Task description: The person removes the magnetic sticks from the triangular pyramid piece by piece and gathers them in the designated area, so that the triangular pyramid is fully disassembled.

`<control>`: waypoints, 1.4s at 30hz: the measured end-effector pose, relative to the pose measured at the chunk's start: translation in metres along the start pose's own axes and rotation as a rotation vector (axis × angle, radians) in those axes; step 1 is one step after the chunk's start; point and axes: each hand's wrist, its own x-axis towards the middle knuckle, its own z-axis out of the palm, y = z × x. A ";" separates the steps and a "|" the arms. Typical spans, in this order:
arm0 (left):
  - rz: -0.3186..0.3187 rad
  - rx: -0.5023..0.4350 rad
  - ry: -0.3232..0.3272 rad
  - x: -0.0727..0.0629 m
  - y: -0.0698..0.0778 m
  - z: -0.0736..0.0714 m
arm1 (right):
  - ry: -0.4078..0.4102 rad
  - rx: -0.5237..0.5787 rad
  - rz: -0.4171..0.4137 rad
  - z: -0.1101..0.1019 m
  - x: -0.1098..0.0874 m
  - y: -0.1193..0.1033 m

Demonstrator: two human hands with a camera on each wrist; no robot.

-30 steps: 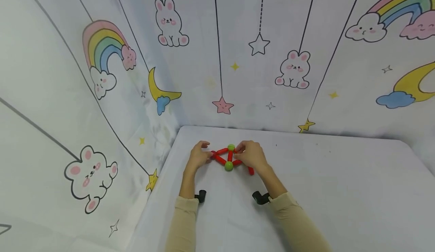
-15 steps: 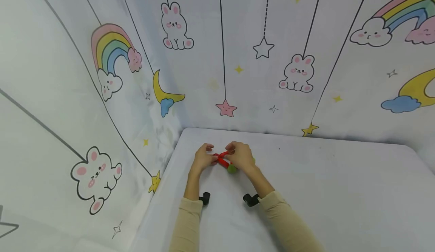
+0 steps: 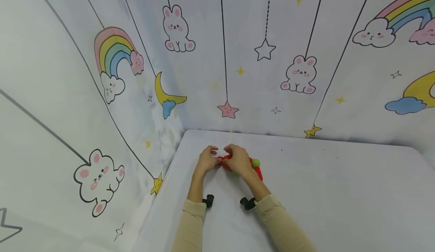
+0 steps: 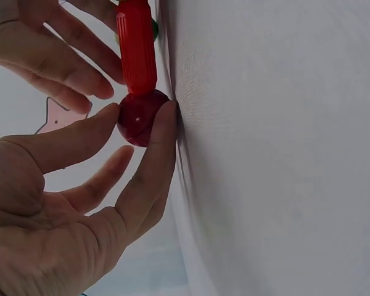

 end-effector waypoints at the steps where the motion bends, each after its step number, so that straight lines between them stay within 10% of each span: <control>1: -0.001 0.005 0.001 0.000 0.000 0.000 | -0.007 -0.004 -0.002 0.001 0.000 0.001; 42: -0.025 -0.028 0.021 -0.002 0.003 0.008 | -0.127 -0.020 -0.132 0.000 -0.004 0.022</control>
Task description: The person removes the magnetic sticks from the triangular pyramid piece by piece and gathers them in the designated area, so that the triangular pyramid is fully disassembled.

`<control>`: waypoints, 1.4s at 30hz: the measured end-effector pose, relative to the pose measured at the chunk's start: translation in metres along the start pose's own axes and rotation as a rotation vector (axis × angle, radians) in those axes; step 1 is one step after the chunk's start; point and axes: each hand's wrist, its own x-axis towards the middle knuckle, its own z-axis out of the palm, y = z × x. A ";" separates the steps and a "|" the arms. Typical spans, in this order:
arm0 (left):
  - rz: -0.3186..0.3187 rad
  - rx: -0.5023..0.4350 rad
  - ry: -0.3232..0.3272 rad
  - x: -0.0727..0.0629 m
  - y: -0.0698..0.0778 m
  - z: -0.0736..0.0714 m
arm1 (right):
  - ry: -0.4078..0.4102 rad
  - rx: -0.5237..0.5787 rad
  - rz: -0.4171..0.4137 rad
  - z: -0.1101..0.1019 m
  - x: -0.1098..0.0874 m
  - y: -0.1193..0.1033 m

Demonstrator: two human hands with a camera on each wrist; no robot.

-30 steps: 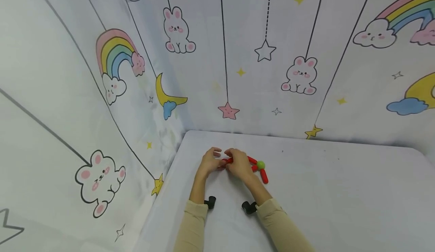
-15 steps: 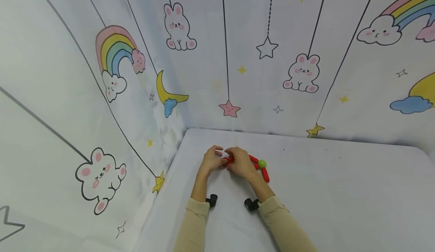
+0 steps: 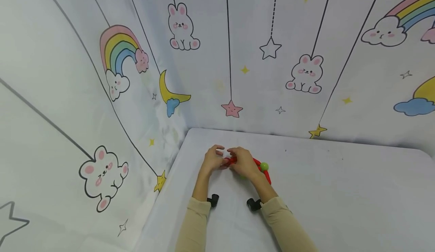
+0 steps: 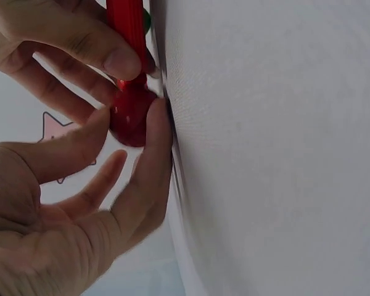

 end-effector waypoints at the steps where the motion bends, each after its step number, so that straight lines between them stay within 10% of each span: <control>1: 0.003 0.002 0.015 0.000 0.000 -0.001 | -0.004 -0.001 0.002 -0.001 0.000 0.000; 42: 0.056 0.121 0.212 0.042 -0.006 -0.036 | -0.036 0.083 0.006 -0.018 -0.002 0.003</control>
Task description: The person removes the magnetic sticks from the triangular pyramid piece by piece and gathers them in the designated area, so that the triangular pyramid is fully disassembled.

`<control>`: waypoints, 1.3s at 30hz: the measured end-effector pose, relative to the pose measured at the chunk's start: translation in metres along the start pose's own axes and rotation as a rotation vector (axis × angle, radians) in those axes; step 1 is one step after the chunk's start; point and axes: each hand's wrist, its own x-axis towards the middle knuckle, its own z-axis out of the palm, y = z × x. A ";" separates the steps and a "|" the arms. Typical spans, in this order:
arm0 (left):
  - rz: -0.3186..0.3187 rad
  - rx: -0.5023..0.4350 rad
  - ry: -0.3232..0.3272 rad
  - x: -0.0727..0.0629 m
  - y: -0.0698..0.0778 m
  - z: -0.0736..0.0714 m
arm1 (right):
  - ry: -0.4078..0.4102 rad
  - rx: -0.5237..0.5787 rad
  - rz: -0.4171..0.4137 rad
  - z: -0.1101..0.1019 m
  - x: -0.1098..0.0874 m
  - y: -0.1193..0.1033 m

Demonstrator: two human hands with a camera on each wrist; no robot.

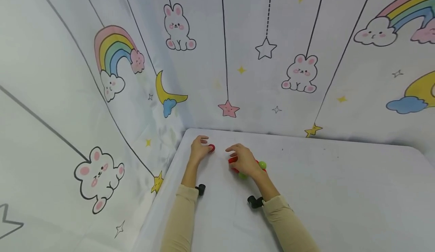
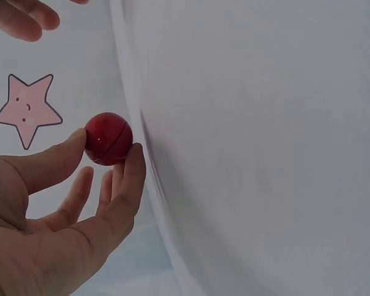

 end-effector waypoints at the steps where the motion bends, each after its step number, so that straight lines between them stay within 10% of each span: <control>1: -0.001 -0.010 -0.002 0.002 0.000 0.000 | -0.001 0.001 0.006 -0.001 0.000 0.000; 20: 0.064 0.044 0.031 0.030 -0.002 0.006 | 0.007 0.005 0.053 -0.013 -0.005 0.004; 39: 0.068 0.104 0.018 0.030 0.002 0.003 | -0.054 -0.006 0.076 -0.024 -0.014 0.001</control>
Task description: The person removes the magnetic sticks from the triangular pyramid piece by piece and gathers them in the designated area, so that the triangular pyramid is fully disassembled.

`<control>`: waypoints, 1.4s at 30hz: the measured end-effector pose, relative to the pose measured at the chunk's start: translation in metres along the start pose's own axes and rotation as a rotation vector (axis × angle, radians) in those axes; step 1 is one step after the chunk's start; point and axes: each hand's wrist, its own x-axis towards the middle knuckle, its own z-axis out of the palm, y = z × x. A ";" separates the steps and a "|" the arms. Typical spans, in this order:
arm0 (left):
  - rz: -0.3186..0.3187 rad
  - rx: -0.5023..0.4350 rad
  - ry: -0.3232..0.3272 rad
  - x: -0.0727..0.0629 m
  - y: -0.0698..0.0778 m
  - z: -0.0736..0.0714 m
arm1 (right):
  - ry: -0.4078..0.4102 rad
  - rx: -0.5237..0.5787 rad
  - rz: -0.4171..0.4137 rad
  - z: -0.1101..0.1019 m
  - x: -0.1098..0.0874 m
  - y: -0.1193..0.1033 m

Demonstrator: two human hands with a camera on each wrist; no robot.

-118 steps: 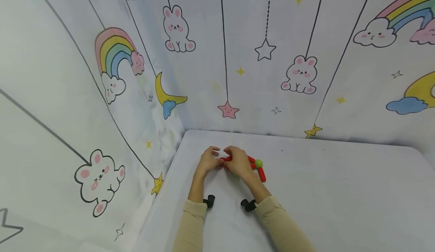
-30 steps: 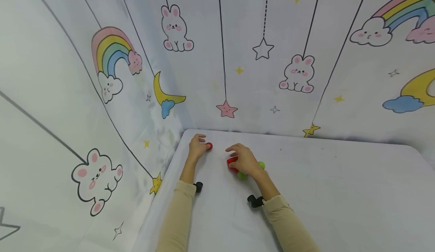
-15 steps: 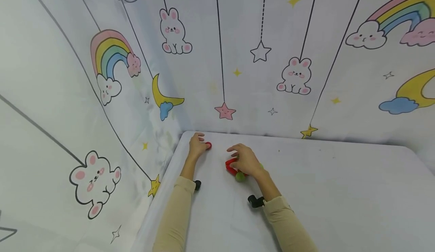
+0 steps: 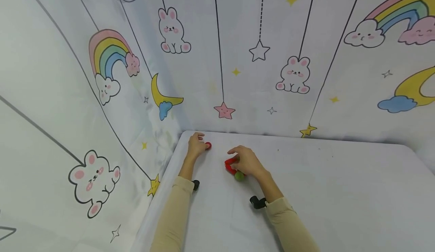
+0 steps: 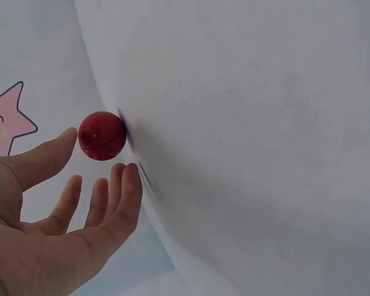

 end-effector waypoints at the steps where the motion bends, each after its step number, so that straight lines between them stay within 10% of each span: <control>1: 0.001 -0.002 0.007 -0.001 0.001 -0.001 | 0.003 -0.012 -0.001 0.000 -0.001 0.000; 14: 0.089 -0.060 0.063 -0.028 0.020 -0.008 | 0.031 -0.080 -0.033 -0.007 -0.016 0.002; 28: 0.064 -0.152 -0.095 -0.071 0.028 0.013 | -0.029 -0.046 -0.099 -0.005 -0.027 0.007; 42: -0.022 -0.022 -0.274 -0.101 0.033 0.036 | -0.049 -0.119 -0.123 -0.004 -0.033 0.009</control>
